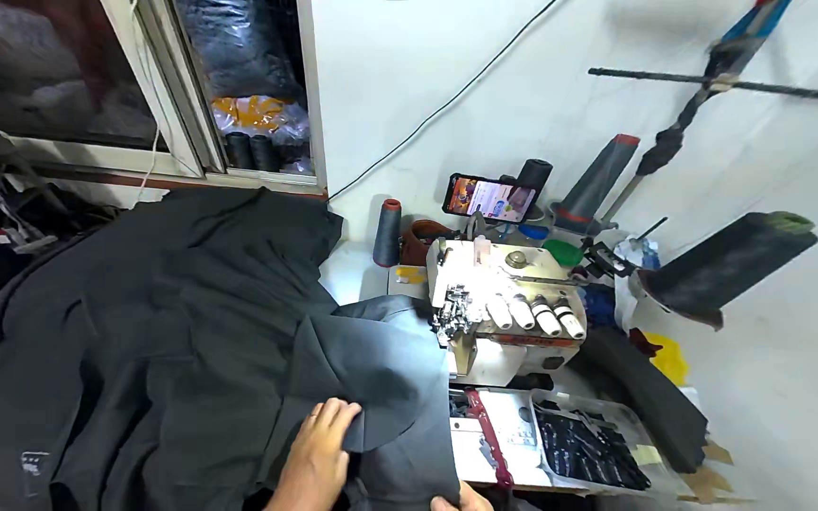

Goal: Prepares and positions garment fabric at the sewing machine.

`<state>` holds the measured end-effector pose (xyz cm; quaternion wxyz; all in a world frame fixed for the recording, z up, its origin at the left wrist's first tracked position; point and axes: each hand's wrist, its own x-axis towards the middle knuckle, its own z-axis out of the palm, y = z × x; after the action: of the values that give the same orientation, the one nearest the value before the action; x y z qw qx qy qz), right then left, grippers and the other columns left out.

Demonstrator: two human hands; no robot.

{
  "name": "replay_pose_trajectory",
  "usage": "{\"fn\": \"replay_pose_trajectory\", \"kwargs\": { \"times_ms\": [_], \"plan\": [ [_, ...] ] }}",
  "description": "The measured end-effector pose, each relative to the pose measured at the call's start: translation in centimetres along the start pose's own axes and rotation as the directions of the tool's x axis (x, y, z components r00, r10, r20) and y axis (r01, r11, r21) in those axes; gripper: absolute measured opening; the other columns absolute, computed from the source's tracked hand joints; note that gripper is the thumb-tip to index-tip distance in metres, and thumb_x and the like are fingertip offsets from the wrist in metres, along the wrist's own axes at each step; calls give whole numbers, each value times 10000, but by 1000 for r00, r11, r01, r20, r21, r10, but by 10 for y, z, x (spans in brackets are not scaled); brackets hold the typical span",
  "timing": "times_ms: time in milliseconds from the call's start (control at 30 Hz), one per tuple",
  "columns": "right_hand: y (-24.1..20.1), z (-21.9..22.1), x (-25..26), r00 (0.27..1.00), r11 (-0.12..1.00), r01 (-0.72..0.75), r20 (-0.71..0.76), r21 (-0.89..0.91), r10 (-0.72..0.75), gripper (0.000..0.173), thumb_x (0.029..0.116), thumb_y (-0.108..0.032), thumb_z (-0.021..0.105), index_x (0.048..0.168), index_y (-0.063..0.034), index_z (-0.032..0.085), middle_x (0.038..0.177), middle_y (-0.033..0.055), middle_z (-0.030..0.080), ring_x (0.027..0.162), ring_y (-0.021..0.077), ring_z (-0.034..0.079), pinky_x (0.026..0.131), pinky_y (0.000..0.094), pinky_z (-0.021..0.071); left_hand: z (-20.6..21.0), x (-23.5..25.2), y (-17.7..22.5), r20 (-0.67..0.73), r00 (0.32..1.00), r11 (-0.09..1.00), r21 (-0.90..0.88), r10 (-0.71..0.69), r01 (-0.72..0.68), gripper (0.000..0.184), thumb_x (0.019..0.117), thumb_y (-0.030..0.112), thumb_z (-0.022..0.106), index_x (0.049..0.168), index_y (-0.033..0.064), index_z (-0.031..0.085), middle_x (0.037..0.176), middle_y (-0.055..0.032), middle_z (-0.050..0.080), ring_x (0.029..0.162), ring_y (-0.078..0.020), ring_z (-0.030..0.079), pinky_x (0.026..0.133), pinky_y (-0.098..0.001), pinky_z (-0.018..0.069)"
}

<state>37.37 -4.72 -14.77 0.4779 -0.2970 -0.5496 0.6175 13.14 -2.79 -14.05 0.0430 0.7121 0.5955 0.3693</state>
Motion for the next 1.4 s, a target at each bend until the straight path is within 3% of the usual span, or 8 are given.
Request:
{"fn": "replay_pose_trajectory", "kwargs": {
  "times_ms": [100,200,300,400,467,567,1033,1400],
  "plan": [
    [4,2,2,988,995,-15,-157,-96,-1,214,1028,-24,479,1009,-33,692,841,-76,736,789,-34,685,765,201,577,-43,20,-23,256,960,796,-555,-113,242,175,941,129,596,925,126,770,874,50,732,809,-21,674,755,-228,564],
    [8,4,2,966,981,-23,-257,-195,-29,210,1026,-38,499,980,15,697,798,-46,722,755,-43,674,745,183,570,-78,40,-26,437,878,346,-807,-196,479,122,929,272,679,886,254,792,837,84,759,748,4,700,687,-202,591],
    [15,6,-2,944,985,3,-324,-175,-60,176,993,7,530,1009,39,703,836,-15,736,779,-25,685,763,190,578,-77,44,-4,246,923,616,-689,-296,382,225,1024,169,503,1030,117,721,941,49,726,883,-25,675,824,-240,564],
    [13,4,-12,945,994,9,-325,-108,-44,178,962,46,553,1100,52,665,914,2,751,827,9,705,796,222,595,-80,15,46,124,992,874,-484,21,42,284,1050,224,525,945,19,692,844,51,668,819,64,605,760,-159,518],
    [8,3,-20,954,996,-12,-298,-87,-15,216,954,58,561,1154,65,641,969,19,754,869,30,714,829,248,599,-75,-2,77,163,962,898,-419,218,-132,320,1061,166,533,941,-88,685,812,-143,664,776,-124,643,737,-258,539],
    [0,2,-29,968,997,-12,-251,-74,-7,259,949,75,556,1200,85,622,1016,36,757,902,46,720,856,267,601,-51,-20,94,221,936,945,-240,274,-220,246,1043,121,559,1073,-59,725,809,-189,686,657,-255,668,591,-353,546],
    [-23,10,2,954,996,-2,-300,-93,-26,262,926,45,609,1167,116,682,1028,119,755,914,44,714,869,221,581,-13,38,106,117,944,845,423,307,-327,275,912,93,581,1087,67,792,648,-67,615,437,-221,577,374,-362,442],
    [-21,8,38,939,995,55,-334,-85,-81,151,909,21,644,994,57,763,922,78,770,864,7,712,817,175,578,17,113,115,61,957,799,535,285,-272,36,850,39,724,835,41,756,659,-86,647,584,-266,672,498,-429,519]
  ]
}}
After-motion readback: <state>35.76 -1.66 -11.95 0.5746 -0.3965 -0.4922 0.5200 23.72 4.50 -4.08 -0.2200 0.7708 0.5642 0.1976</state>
